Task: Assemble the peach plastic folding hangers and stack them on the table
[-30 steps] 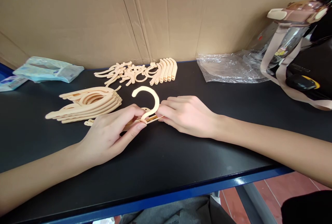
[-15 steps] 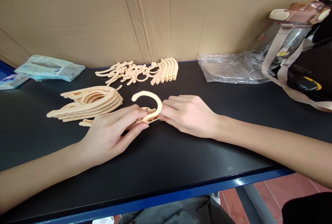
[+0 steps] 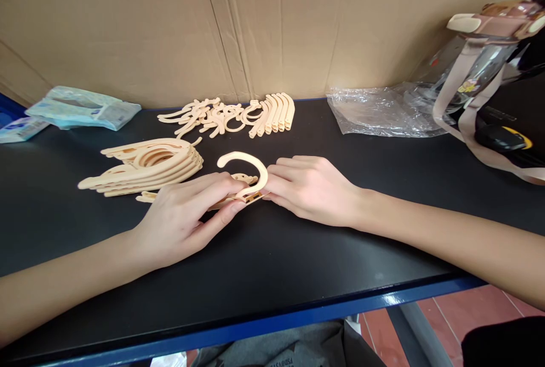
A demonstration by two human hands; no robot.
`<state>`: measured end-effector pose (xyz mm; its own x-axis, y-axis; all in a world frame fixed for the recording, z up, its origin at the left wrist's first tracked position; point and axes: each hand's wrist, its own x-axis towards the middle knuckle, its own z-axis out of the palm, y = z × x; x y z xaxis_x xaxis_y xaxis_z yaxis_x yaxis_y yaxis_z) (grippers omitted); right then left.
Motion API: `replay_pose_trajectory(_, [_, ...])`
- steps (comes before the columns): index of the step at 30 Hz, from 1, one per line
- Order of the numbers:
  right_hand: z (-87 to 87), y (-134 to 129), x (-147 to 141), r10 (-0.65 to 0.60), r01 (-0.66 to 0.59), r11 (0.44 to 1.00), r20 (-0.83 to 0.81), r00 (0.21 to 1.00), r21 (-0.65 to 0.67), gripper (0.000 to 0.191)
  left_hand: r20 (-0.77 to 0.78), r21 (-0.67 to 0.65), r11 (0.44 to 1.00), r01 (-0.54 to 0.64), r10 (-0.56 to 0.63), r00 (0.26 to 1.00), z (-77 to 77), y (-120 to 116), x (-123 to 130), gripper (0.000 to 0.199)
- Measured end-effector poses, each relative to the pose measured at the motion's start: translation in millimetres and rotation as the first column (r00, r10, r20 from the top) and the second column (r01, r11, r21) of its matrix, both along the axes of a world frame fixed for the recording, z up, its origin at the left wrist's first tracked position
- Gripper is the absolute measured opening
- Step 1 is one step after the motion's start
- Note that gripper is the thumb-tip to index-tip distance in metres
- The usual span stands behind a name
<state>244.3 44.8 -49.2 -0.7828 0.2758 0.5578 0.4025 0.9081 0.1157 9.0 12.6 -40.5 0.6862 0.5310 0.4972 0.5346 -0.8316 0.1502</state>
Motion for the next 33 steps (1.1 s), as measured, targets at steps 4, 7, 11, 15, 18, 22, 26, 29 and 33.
replay_pose_trajectory(4, [0.6,-0.6,0.1,-0.012,0.012,1.000,0.023,1.000,-0.018,0.018,0.001,-0.023,1.000,-0.002,0.002,1.000,0.0,0.1,0.4,0.010])
replay_pose_trajectory(7, [1.3,-0.9,-0.5,-0.017,0.018,1.000,0.027,0.999,-0.023,0.019,0.007,-0.030,1.000,0.002,-0.002,1.000,0.7,-0.2,0.9,0.009])
replay_pose_trajectory(11, [2.0,-0.9,-1.0,-0.014,0.014,1.000,0.030,0.999,-0.019,0.019,0.002,-0.041,0.999,0.009,-0.008,1.000,0.7,-0.6,0.7,0.009])
replay_pose_trajectory(15, [1.5,-0.6,-0.5,-0.021,0.021,1.000,0.024,0.999,0.002,0.018,-0.009,-0.024,1.000,0.018,-0.019,1.000,-0.3,-0.7,0.2,0.008])
replay_pose_trajectory(18, [0.7,-0.4,-0.2,-0.022,0.021,1.000,0.026,0.999,0.007,0.019,-0.016,-0.025,1.000,0.019,-0.019,1.000,-0.7,-0.2,0.4,0.008])
replay_pose_trajectory(22, [-0.1,0.3,-0.5,-0.015,0.015,1.000,0.007,1.000,0.015,0.016,-0.023,-0.022,1.000,0.021,-0.022,1.000,-1.5,0.7,0.2,0.006])
replay_pose_trajectory(26, [0.0,1.4,-0.3,-0.002,0.002,1.000,0.010,1.000,-0.018,0.014,-0.029,-0.025,0.999,0.020,-0.021,0.999,-2.0,-0.4,-0.7,0.006])
replay_pose_trajectory(29, [0.4,1.4,0.1,-0.002,0.003,0.999,0.011,1.000,-0.036,0.014,-0.033,-0.027,1.000,0.012,-0.013,0.999,-2.3,-1.6,-1.0,0.006])
replay_pose_trajectory(33, [1.1,0.4,0.1,-0.015,0.016,0.998,0.020,1.000,-0.054,0.015,-0.034,-0.034,0.999,0.010,-0.011,0.999,-2.4,-0.8,-0.5,0.006])
